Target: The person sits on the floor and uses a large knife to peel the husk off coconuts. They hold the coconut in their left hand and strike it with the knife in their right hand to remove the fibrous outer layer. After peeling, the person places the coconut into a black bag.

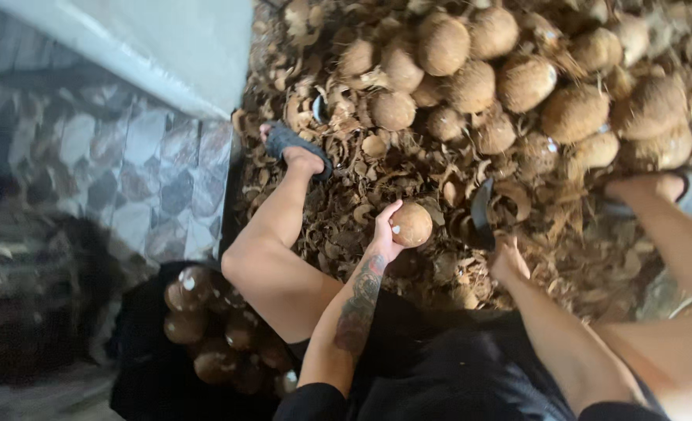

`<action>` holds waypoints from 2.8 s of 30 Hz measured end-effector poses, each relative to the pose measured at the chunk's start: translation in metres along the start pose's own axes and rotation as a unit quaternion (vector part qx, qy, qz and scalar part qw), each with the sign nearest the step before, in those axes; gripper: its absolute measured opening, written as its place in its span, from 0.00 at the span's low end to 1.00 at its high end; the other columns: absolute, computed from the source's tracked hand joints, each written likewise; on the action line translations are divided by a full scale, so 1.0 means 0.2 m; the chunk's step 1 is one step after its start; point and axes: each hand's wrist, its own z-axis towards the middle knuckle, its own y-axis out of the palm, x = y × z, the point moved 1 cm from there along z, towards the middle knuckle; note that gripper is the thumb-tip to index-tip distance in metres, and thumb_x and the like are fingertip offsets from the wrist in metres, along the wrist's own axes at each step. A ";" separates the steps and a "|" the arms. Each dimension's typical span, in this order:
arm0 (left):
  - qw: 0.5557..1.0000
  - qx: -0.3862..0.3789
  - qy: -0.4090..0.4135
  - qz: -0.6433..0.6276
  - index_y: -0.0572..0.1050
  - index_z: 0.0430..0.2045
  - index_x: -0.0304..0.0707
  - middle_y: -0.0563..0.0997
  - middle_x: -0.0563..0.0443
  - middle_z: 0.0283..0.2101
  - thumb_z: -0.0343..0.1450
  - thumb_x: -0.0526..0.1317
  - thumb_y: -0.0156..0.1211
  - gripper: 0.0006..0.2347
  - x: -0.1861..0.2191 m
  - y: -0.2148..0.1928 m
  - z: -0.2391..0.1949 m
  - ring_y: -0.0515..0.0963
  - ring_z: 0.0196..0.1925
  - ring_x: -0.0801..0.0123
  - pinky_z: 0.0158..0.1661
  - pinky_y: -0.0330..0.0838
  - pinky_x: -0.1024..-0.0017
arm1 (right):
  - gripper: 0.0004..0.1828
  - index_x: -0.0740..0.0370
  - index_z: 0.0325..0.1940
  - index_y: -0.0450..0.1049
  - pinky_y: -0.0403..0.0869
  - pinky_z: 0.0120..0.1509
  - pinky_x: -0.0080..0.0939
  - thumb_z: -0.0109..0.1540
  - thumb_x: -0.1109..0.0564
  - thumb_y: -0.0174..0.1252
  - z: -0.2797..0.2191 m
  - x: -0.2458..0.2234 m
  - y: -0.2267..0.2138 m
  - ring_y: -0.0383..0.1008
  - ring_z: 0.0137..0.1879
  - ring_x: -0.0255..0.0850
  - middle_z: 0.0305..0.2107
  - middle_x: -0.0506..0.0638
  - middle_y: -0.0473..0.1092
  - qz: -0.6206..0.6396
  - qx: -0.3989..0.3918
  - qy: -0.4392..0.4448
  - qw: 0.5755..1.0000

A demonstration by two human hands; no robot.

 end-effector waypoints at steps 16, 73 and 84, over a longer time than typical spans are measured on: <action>0.930 -0.201 0.296 -0.084 0.79 0.50 0.38 0.81 0.41 0.37 0.69 0.55 0.69 0.23 0.70 0.03 -0.61 0.84 0.38 0.54 0.37 0.82 0.51 | 0.27 0.72 0.75 0.62 0.71 0.70 0.47 0.72 0.64 0.59 0.07 -1.18 -1.26 0.69 0.65 0.49 0.61 0.63 0.68 0.543 0.040 -0.279 0.791; 0.856 0.027 0.457 0.239 0.77 0.60 0.39 0.78 0.34 0.62 0.77 0.65 0.34 0.33 1.49 -0.56 -1.20 0.78 0.65 0.44 0.58 0.75 0.49 | 0.16 0.72 0.55 0.79 0.72 0.68 0.59 0.63 0.73 0.56 0.22 -1.64 -1.55 0.74 0.64 0.65 0.55 0.71 0.75 0.435 0.146 -0.408 0.789; 0.893 -0.069 0.178 0.408 0.76 0.57 0.36 0.85 0.41 0.51 0.64 0.54 0.63 0.29 1.02 0.71 -0.10 0.86 0.49 0.58 0.43 0.83 0.66 | 0.11 0.64 0.50 0.81 0.80 0.51 0.42 0.70 0.64 0.53 0.06 0.03 -1.24 0.83 0.44 0.45 0.42 0.57 0.81 0.496 0.073 0.151 0.852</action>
